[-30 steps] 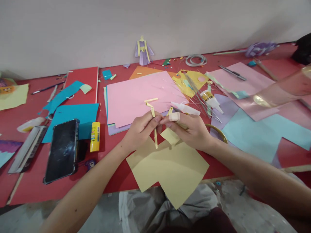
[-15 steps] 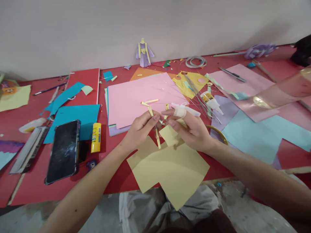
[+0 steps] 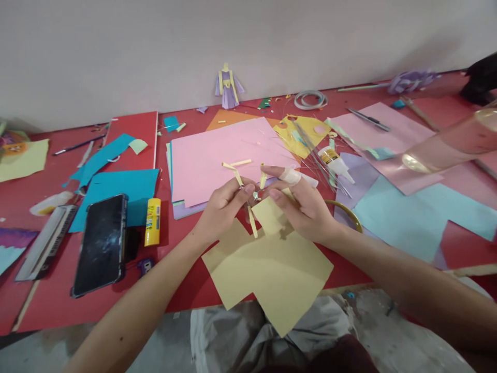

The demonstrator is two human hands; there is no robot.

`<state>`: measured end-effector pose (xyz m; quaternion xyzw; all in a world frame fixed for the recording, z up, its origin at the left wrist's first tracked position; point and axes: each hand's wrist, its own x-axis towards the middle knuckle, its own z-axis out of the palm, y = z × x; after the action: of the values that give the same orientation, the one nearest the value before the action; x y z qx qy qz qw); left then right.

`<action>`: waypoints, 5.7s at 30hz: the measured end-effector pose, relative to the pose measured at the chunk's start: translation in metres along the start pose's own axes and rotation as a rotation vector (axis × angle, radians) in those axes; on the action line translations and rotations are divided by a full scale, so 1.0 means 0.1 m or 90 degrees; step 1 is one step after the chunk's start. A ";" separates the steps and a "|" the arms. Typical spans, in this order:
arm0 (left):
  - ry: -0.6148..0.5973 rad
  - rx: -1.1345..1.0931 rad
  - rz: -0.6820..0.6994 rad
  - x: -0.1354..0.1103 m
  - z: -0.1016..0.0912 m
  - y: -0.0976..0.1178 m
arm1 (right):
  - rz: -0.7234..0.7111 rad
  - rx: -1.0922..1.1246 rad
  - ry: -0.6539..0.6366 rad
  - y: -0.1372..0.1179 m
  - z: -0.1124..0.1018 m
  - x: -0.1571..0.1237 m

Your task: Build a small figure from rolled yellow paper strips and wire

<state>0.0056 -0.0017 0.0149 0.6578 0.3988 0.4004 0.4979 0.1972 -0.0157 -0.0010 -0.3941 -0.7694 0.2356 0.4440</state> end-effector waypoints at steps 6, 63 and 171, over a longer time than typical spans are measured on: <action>0.049 -0.052 -0.016 -0.01 0.02 0.01 | 0.017 0.032 -0.006 -0.01 0.02 0.02; -0.032 -0.233 -0.079 0.01 0.00 -0.03 | 0.125 0.125 0.099 -0.10 -0.02 0.11; -0.007 -0.147 -0.066 0.02 -0.01 -0.06 | 0.123 0.046 0.039 -0.09 -0.02 0.09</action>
<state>0.0049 0.0020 0.0091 0.5766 0.3807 0.4141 0.5925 0.1932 -0.0130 0.0110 -0.4574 -0.7049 0.2927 0.4563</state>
